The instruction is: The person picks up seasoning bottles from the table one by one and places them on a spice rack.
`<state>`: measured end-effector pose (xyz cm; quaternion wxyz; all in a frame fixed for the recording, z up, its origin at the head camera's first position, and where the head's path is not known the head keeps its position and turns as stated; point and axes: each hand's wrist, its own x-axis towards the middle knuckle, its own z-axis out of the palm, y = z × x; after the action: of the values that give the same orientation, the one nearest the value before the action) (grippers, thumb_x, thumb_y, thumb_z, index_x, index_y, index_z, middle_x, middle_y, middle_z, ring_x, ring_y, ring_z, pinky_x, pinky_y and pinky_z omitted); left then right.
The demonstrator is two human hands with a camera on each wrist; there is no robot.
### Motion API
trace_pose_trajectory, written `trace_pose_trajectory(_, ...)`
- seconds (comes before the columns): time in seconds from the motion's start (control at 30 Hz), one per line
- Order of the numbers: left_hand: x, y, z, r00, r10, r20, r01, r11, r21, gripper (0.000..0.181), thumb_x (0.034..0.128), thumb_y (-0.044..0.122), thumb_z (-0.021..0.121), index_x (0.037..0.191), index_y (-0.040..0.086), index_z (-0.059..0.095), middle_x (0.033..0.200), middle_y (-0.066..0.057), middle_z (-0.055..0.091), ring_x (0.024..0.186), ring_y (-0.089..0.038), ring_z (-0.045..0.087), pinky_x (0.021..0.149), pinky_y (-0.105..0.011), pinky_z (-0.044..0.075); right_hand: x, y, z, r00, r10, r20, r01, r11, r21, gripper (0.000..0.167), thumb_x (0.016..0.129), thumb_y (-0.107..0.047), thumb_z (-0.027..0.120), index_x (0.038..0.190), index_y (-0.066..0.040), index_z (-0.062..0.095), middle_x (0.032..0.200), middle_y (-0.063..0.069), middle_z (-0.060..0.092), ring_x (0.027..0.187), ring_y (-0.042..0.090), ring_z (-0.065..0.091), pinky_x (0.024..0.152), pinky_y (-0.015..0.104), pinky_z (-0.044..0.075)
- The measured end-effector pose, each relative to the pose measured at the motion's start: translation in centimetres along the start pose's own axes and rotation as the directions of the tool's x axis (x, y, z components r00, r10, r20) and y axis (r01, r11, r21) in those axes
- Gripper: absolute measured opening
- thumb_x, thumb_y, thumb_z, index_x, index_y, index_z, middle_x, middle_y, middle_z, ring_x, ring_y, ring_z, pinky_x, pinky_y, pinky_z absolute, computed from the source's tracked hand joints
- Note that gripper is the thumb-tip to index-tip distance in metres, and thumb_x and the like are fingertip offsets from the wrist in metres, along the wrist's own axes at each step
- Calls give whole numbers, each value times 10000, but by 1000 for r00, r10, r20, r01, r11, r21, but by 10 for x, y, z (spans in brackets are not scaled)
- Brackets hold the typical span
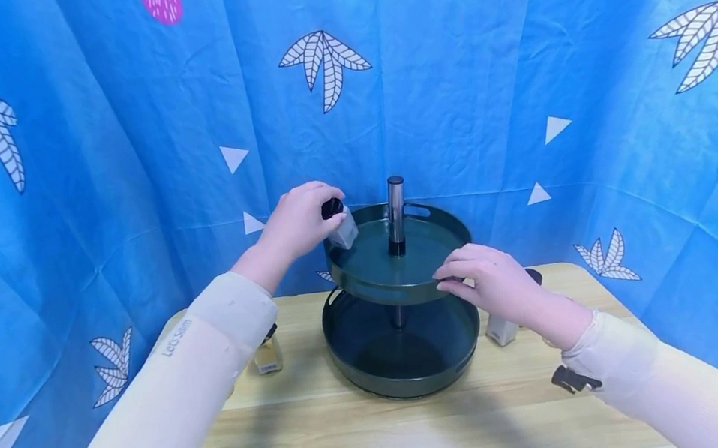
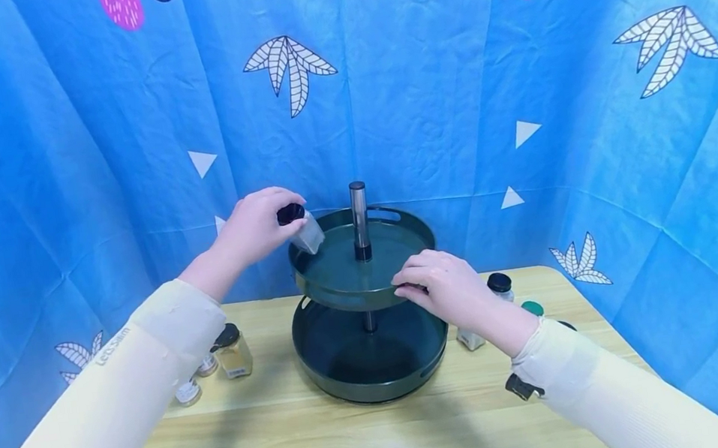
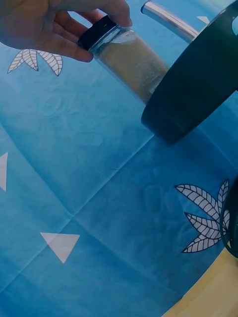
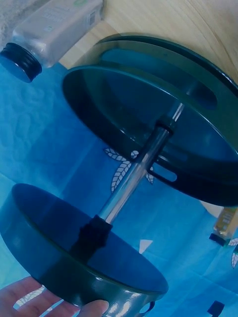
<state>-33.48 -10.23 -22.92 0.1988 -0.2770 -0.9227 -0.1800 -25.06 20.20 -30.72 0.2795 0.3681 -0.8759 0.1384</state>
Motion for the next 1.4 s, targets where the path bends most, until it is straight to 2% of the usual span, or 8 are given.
trace_pose_trajectory(0.27,3,6,4,998,-37,47,37,999,-6,352,965,238,689,1277,76,669,1276,-96,643,1171,-272,592,973,-411,519,-1,1,1,1000,-3,0,3,1000,2,238,777,-114,865,1003,-124,788,954,-4,739,890,178,681,764,352,592)
trace_pose_trajectory(0.53,7,3,10,996,-55,71,55,998,-2,362,968,240,682,1291,77,664,1306,-100,635,1211,-277,582,999,-423,505,-2,2,2,1000,-7,-8,7,1000,1,239,772,-114,868,998,-129,789,953,-7,738,888,177,678,761,350,591)
trace_pose_trajectory(1.1,15,3,17,994,-87,63,88,996,-8,375,985,272,659,1313,90,653,1323,-92,629,1230,-267,571,1026,-421,487,-4,2,1,1000,-2,-7,2,1000,9,241,776,-109,865,1004,-126,789,958,-7,738,893,177,675,761,353,590)
trace_pose_trajectory(1.4,19,-2,23,990,-138,33,139,990,-28,383,985,301,654,1308,95,654,1323,-86,626,1223,-266,568,1017,-428,495,-2,1,1,1000,4,-1,-4,1000,-1,236,779,-121,863,1002,-134,790,954,-9,738,894,177,676,766,352,590)
